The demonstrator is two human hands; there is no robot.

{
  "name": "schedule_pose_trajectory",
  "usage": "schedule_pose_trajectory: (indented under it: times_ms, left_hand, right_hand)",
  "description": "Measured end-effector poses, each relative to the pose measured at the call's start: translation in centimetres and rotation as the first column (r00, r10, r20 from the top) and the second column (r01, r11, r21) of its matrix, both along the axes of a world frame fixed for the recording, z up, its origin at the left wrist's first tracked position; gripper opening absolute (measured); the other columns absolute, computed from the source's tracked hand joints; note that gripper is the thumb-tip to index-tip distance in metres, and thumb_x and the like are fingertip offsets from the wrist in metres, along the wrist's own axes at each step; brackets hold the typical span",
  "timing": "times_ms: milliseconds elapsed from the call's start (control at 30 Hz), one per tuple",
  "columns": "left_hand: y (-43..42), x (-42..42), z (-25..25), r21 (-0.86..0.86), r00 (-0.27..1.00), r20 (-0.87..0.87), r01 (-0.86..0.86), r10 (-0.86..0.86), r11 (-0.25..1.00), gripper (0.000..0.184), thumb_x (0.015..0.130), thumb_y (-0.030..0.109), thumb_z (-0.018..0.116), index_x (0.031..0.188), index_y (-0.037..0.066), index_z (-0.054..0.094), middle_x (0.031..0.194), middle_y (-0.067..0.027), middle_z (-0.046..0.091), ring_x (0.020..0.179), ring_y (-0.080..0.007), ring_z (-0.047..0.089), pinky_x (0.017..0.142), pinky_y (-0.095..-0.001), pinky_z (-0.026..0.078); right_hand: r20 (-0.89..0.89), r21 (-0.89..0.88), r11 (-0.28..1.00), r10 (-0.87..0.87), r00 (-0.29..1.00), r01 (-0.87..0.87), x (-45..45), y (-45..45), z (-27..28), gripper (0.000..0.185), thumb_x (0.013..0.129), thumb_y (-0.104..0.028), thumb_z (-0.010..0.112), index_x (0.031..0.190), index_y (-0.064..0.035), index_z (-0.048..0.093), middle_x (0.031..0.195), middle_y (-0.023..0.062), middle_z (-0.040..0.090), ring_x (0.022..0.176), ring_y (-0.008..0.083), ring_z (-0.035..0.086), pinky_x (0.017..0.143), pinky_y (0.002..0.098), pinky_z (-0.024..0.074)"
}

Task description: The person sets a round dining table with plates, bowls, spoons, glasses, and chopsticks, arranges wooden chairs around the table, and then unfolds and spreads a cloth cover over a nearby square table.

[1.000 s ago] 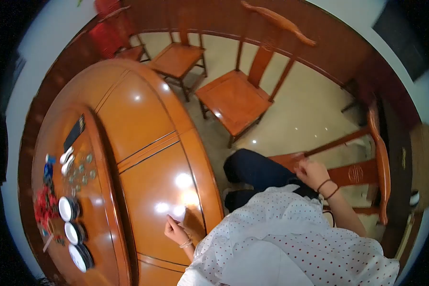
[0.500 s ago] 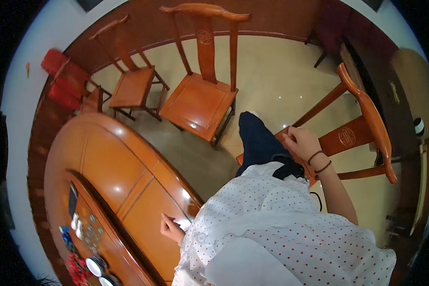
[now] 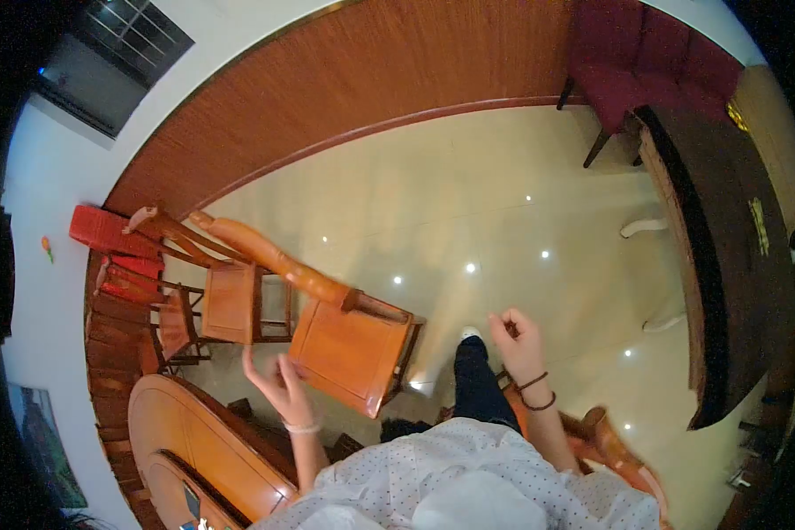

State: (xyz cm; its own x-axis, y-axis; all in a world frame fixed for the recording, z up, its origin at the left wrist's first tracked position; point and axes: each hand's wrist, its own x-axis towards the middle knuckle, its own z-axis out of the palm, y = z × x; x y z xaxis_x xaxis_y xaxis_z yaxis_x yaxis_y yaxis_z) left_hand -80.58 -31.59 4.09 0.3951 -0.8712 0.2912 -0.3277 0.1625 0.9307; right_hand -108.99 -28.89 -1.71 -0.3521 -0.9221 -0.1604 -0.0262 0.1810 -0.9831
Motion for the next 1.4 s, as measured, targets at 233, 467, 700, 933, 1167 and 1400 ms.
schedule_pose_trajectory:
  times_ms: [233, 467, 700, 933, 1167, 1400]
  left_hand:
    - [-14.8, -4.0, 1.6, 0.087, 0.947, 0.266, 0.16, -0.178, 0.983, 0.039, 0.083, 0.004, 0.046, 0.118, -0.001, 0.031, 0.076, -0.0073, 0.055, 0.061, -0.0091, 0.05, 0.054, -0.02, 0.041]
    - [-24.9, -4.3, 3.0, 0.241, 0.81, 0.455, 0.287, -0.369, 0.927, 0.03, 0.081, 0.006, 0.05, 0.109, -0.001, 0.042, 0.076, -0.0086, 0.058, 0.062, -0.0119, 0.056, 0.054, -0.0229, 0.046]
    - [-32.7, -3.0, 0.9, 0.468, 0.624, 0.634, 0.159, -0.456, 0.869, 0.028, 0.079, 0.022, 0.053, 0.102, 0.006, 0.049, 0.067, -0.0111, 0.059, 0.059, -0.0269, 0.058, 0.051, -0.037, 0.046]
    - [-37.3, -7.8, -1.4, 0.983, 0.526, -0.021, 0.166, -0.85, 0.078, 0.046, 0.082, 0.04, 0.042, 0.113, 0.006, 0.045, 0.095, -0.0195, 0.057, 0.089, -0.0342, 0.054, 0.078, -0.0406, 0.042]
    - [-46.6, -7.8, -1.7, 0.912, 0.818, 0.095, 0.157, -0.568, 0.379, 0.049, 0.083, 0.042, 0.039, 0.118, 0.007, 0.041, 0.09, -0.02, 0.058, 0.085, -0.034, 0.056, 0.075, -0.0411, 0.043]
    - [-59.9, -3.7, -6.3, 0.904, 0.92, 0.224, -0.073, -0.322, 0.421, 0.046, 0.083, 0.04, 0.041, 0.115, 0.007, 0.041, 0.088, -0.0191, 0.059, 0.084, -0.0332, 0.056, 0.071, -0.0413, 0.045]
  right_hand:
    - [0.194, 0.195, 0.952, -0.273, 0.942, 0.236, -5.3, -3.1, 0.5, 0.024, 0.082, -0.011, 0.053, 0.061, -0.0072, 0.042, 0.052, -0.0049, 0.039, 0.048, 0.0028, 0.035, 0.043, 0.0195, 0.0279]
    - [0.194, 0.245, 0.811, -0.578, 0.793, 0.531, -10.2, -5.0, -1.0, 0.022, 0.085, -0.017, 0.048, 0.065, -0.0083, 0.044, 0.054, -0.0014, 0.04, 0.047, 0.0061, 0.037, 0.041, 0.0207, 0.029]
    - [0.127, 0.137, 0.857, -0.512, 0.85, 0.496, -16.1, -20.3, -0.3, 0.01, 0.085, -0.015, 0.046, 0.078, -0.0075, 0.046, 0.056, -0.0018, 0.039, 0.049, 0.0054, 0.038, 0.043, 0.0199, 0.0296]
    - [0.016, 0.145, 0.989, 0.011, 1.0, -0.013, -17.7, -43.7, 1.1, 0.009, 0.083, -0.012, 0.047, 0.09, -0.0061, 0.049, 0.058, -0.0005, 0.042, 0.048, 0.0063, 0.039, 0.041, 0.0182, 0.0315]
    - [0.03, 0.099, 0.948, 0.301, 0.953, -0.303, -16.2, -63.1, -3.4, 0.014, 0.083, -0.01, 0.046, 0.094, -0.0038, 0.05, 0.062, 0.0001, 0.045, 0.052, 0.0066, 0.044, 0.044, 0.0175, 0.0351]
    - [-0.062, 0.171, 0.678, 0.731, 0.679, -0.715, -3.4, -84.3, -4.6, 0.014, 0.082, -0.009, 0.046, 0.094, -0.0043, 0.051, 0.067, 0.0006, 0.05, 0.058, 0.009, 0.05, 0.043, 0.0196, 0.0375]
